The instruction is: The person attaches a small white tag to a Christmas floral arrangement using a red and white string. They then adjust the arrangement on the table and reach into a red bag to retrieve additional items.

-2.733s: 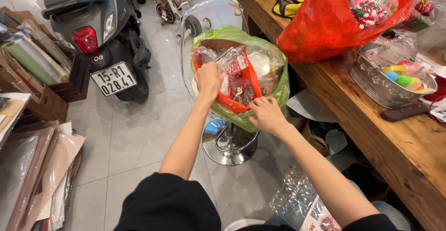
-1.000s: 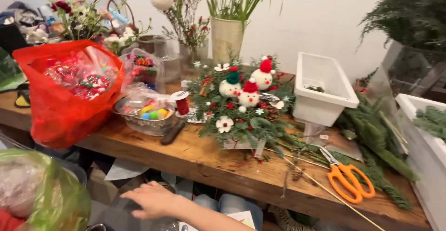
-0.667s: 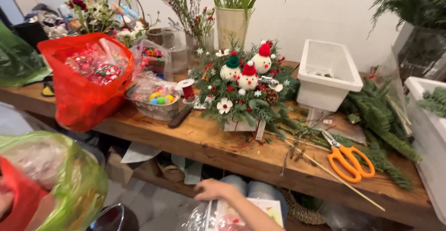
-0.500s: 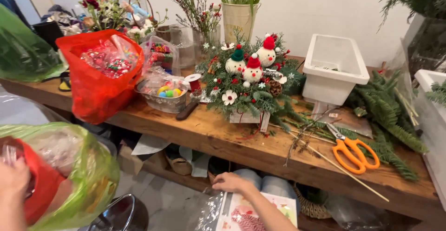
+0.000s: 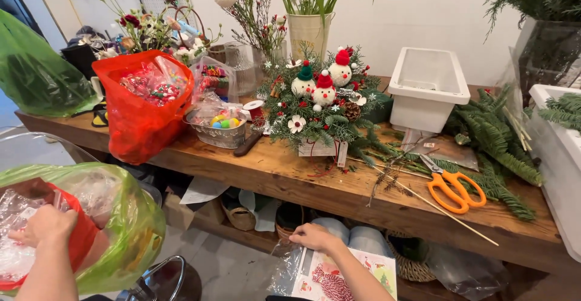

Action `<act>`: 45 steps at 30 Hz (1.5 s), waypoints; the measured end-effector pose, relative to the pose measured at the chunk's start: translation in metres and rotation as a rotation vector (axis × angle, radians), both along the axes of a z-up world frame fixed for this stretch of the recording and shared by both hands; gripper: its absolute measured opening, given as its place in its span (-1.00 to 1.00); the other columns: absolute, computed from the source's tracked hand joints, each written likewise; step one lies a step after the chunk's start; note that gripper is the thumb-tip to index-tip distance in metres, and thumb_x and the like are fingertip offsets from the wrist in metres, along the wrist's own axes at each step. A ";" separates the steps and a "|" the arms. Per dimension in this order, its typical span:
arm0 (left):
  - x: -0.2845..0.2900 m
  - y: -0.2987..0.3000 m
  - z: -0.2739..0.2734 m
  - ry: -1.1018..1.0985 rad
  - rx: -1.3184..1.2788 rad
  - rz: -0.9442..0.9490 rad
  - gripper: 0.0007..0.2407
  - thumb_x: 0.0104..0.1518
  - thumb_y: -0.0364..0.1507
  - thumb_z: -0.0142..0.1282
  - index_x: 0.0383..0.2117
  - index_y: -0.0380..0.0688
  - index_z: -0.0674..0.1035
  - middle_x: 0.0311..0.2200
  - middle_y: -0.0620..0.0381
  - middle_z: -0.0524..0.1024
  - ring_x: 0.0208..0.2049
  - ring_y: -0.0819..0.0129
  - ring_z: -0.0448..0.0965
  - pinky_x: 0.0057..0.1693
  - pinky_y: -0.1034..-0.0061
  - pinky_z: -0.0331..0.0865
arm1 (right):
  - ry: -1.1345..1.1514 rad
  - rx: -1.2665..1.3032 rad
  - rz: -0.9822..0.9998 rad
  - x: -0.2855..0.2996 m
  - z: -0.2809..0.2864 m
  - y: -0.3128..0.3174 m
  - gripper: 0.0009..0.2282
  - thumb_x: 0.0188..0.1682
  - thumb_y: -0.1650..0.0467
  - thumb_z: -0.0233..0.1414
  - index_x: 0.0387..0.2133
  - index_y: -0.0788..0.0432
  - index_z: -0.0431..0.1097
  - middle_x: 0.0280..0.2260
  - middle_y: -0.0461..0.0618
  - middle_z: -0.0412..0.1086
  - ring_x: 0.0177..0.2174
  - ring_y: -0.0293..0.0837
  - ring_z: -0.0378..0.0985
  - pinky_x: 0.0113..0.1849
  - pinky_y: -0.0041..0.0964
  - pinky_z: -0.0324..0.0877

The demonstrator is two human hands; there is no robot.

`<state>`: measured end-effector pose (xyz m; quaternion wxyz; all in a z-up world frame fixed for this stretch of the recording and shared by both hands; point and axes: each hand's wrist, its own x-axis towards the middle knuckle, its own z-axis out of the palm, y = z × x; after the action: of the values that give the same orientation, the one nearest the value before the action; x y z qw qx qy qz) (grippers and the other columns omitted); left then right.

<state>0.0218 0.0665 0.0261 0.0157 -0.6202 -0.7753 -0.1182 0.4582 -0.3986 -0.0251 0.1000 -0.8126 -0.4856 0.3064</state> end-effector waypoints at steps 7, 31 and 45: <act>0.011 -0.013 -0.023 -0.192 0.358 -0.029 -0.83 0.23 -0.33 0.20 -0.26 -0.17 0.59 -0.32 -0.05 0.64 -0.17 -0.04 0.64 0.36 -0.23 -0.37 | -0.025 0.090 -0.020 -0.012 -0.010 0.001 -0.71 0.05 0.10 -0.11 -0.16 -0.15 0.51 -0.33 -0.26 0.53 -0.20 -0.20 0.53 0.20 -0.06 0.01; 0.303 -0.371 -0.092 -0.502 -0.832 -1.103 -0.65 -0.11 -0.14 0.39 -0.27 0.13 0.51 -0.45 0.40 0.48 -0.38 0.56 0.47 -0.20 0.64 0.25 | 0.119 0.342 -0.119 0.007 0.013 -0.021 -0.71 0.05 0.14 -0.10 -0.23 -0.01 0.49 -0.32 -0.22 0.57 -0.29 -0.32 0.53 -0.18 -0.39 0.31; 0.245 -0.336 -0.059 -1.026 -1.053 -0.925 -0.77 0.24 -0.36 0.11 -0.56 -0.01 0.37 -0.30 0.17 0.65 -0.23 0.43 0.58 0.03 0.47 0.32 | 0.288 -0.085 -0.230 0.040 0.038 -0.053 -0.40 0.05 -0.03 -0.22 0.36 -0.19 -0.03 0.19 -0.08 0.18 -0.45 -0.28 0.35 -0.42 -0.35 0.36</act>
<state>0.2670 -0.2694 -0.0330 -0.6746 -0.6698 -0.3103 -0.0037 0.4980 -0.4513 0.0130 0.1683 -0.8140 -0.3568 0.4262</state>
